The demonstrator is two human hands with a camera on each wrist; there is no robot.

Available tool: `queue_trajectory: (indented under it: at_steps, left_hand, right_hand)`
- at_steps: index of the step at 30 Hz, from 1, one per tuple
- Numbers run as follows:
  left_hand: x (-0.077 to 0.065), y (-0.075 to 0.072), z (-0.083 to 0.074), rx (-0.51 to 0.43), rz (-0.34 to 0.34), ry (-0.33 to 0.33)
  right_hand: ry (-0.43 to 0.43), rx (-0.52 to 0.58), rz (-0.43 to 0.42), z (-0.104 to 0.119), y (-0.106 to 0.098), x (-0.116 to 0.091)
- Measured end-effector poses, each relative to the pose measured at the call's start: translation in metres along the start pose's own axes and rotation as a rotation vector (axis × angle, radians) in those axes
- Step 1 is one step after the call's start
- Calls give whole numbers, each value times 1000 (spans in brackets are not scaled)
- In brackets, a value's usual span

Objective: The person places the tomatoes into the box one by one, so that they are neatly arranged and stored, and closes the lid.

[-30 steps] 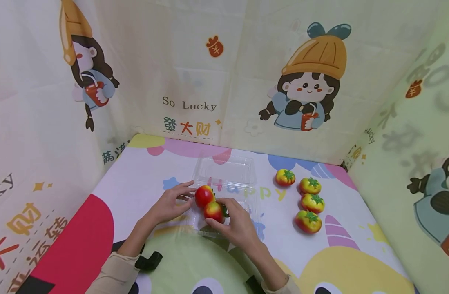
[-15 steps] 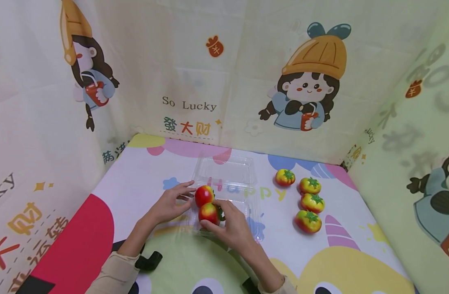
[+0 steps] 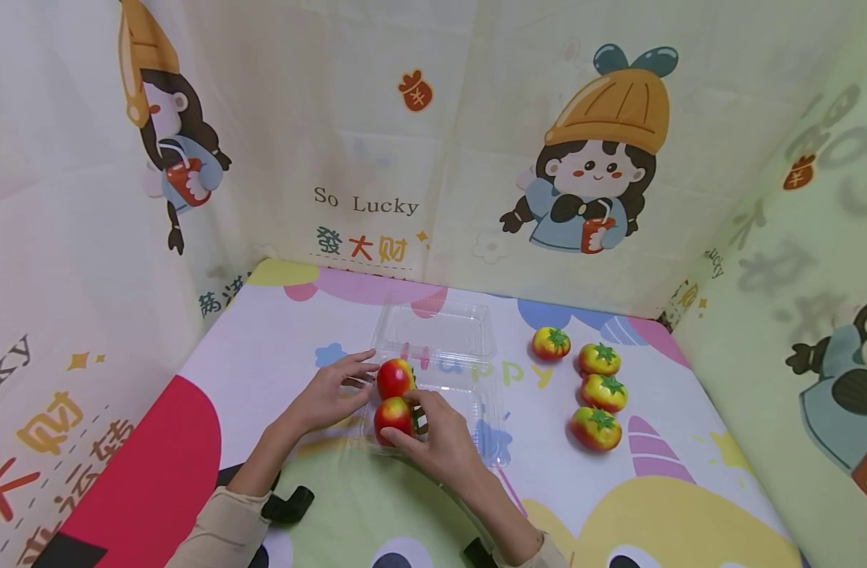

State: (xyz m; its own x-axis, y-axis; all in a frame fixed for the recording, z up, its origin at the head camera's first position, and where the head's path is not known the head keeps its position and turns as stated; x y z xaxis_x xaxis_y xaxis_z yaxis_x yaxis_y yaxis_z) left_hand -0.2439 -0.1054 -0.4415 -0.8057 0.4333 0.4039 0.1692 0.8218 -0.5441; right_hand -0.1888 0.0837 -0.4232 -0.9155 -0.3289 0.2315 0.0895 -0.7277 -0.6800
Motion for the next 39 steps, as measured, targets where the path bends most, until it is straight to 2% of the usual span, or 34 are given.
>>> queue_trajectory:
  at_steps: [9, 21, 30, 39]
  left_hand:
    - [0, 0, -1, -5, 2, 13]
    - [4, 0, -2, 28, -32, 3]
    - [5, 2, 0, 13, -130, -45]
    - [6, 5, -1, 32, -327, -64]
  right_hand:
    - [-15, -28, -27, -1, -3, -1]
    - [-56, 10, -124, -12, -30, -6]
    - [-93, -7, -230, -20, -46, -13]
    - [-93, -28, -255, -23, -56, -16]
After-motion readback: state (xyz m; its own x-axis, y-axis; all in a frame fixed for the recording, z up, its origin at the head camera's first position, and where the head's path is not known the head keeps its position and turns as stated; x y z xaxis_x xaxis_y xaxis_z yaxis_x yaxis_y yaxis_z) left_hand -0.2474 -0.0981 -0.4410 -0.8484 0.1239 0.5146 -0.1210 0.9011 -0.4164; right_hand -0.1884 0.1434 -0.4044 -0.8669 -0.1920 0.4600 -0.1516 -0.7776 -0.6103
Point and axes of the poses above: each hand's wrist, its own x-axis towards the middle knuckle, its own y-axis out of the palm, z = x × y, the point moved 6 cm from there along x, towards the middle knuckle, and after that the axes turned 3 degrees about y, right-handed, at the moved point
